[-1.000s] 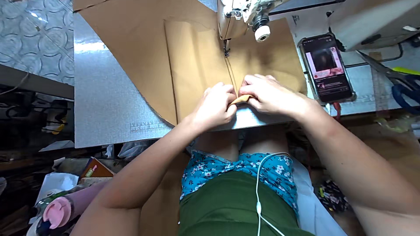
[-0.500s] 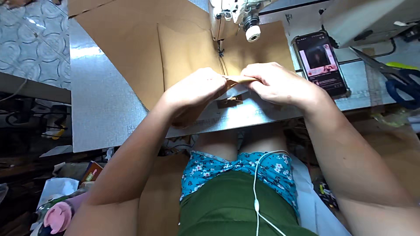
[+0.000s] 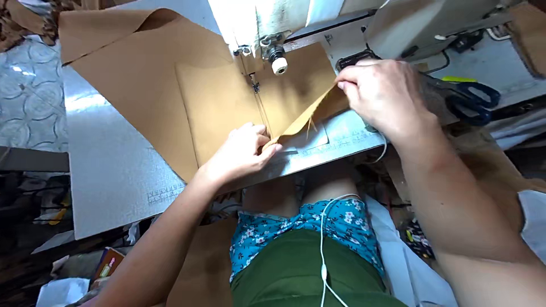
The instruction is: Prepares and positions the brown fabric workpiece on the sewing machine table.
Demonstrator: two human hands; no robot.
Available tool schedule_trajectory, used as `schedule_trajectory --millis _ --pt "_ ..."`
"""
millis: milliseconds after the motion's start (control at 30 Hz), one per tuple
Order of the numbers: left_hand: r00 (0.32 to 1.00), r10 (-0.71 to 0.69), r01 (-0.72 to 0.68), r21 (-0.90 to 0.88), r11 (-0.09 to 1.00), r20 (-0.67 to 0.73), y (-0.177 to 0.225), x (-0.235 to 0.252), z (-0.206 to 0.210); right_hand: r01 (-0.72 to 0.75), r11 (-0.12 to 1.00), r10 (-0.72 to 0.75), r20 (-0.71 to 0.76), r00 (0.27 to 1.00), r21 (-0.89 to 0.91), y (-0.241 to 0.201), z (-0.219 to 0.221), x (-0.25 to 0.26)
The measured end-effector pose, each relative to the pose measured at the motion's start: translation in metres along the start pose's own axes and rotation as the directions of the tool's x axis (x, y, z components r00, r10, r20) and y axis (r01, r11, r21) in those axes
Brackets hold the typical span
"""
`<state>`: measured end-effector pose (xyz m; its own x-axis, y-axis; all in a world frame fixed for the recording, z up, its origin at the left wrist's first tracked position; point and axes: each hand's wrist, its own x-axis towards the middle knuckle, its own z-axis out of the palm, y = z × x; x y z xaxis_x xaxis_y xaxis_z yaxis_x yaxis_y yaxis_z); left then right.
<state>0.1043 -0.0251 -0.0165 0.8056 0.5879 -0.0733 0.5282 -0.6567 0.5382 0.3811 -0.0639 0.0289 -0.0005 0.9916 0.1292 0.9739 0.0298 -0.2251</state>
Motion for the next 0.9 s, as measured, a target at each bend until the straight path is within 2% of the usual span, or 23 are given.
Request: schedule_trajectory --millis 67,133,233,333,433,600,900 --pt "0.997 0.054 -0.05 0.074 0.996 -0.055 0.0 -0.006 0.007 0.062 0.995 -0.053 -0.107 0.993 0.085 -0.017 0.011 -0.01" --pt "0.991 0.097 -0.086 0.108 0.99 -0.098 -0.004 -0.007 0.016 0.25 0.952 -0.22 -0.172 0.96 0.176 -0.036 0.039 -0.025" --pt "0.985 0.11 -0.101 0.071 0.992 -0.131 -0.01 -0.012 0.023 0.446 0.857 -0.434 -0.102 0.895 0.26 -0.053 0.081 -0.05" --pt "0.974 0.124 -0.116 0.054 0.992 -0.192 -0.018 -0.016 0.033 0.544 0.782 -0.51 -0.189 0.839 0.305 -0.05 0.102 -0.061" --pt "0.952 0.169 -0.146 0.104 0.984 -0.254 -0.022 -0.016 0.043 0.524 0.796 -0.451 -0.28 0.847 0.303 -0.039 0.101 -0.061" --pt "0.934 0.188 -0.146 0.157 0.977 -0.302 -0.025 -0.019 0.052 0.361 0.91 -0.297 -0.288 0.91 0.202 -0.029 0.094 -0.066" --pt "0.95 0.167 -0.143 0.109 0.984 -0.265 -0.023 -0.016 0.045 0.449 0.876 -0.394 -0.278 0.876 0.173 -0.027 0.098 -0.07"
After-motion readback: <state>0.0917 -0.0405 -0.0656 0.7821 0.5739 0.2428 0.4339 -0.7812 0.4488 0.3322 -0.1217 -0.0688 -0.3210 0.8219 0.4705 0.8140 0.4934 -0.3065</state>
